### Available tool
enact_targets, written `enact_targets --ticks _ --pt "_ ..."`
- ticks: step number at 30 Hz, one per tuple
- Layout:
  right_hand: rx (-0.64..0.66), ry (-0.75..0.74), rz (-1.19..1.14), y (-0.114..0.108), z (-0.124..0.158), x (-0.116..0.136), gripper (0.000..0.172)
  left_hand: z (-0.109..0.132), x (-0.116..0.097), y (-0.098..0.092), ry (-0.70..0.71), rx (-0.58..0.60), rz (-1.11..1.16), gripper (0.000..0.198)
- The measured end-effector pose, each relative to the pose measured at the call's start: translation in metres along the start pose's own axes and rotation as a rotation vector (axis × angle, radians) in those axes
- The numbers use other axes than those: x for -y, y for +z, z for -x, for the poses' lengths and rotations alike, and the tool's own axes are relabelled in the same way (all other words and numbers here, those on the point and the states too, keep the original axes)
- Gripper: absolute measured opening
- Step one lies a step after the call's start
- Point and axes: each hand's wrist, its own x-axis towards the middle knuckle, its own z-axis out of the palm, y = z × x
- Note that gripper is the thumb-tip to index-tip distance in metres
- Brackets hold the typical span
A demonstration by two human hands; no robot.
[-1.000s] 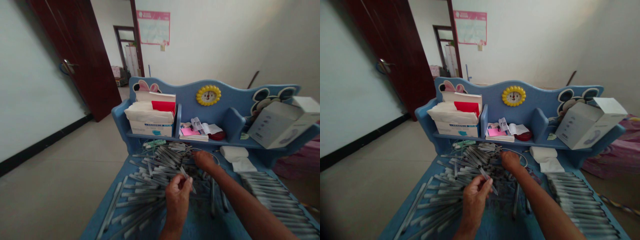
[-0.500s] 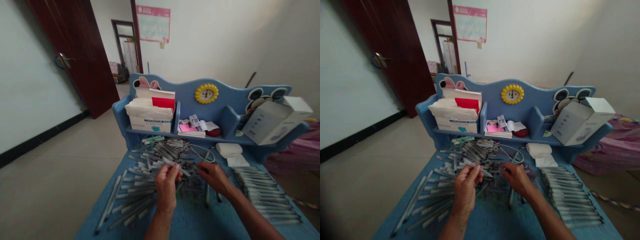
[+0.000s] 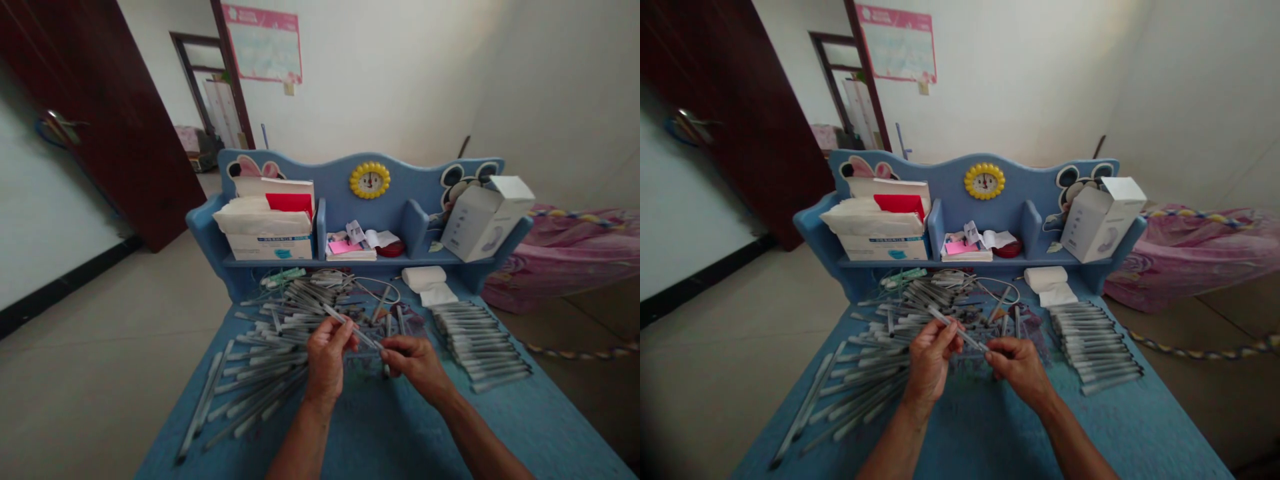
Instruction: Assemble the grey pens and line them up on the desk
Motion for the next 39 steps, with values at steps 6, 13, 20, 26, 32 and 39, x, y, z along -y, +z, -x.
enact_targets --ticks 6,13,20,26,32,39 --pt "-0.015 -0.032 0.012 0.004 0.004 0.000 0.020 0.000 0.001 0.000 -0.028 0.064 -0.022 0.016" --pt "0.001 -0.092 -0.082 0.014 0.013 -0.005 0.023 -0.003 -0.007 -0.009 -0.152 0.165 -0.063 0.016" --pt "-0.018 -0.109 -0.068 0.025 0.022 -0.001 0.023 -0.002 -0.018 -0.015 -0.229 0.252 -0.048 0.015" --pt "-0.068 -0.121 -0.028 0.032 0.021 -0.007 0.023 -0.004 -0.014 -0.018 -0.208 0.237 -0.037 0.013" --pt "-0.093 -0.138 0.010 0.035 0.019 -0.006 0.023 -0.005 -0.010 -0.020 -0.205 0.228 -0.033 0.014" --pt "-0.120 -0.095 0.021 0.037 0.018 -0.013 0.025 -0.006 -0.007 -0.020 -0.222 0.225 -0.083 0.016"
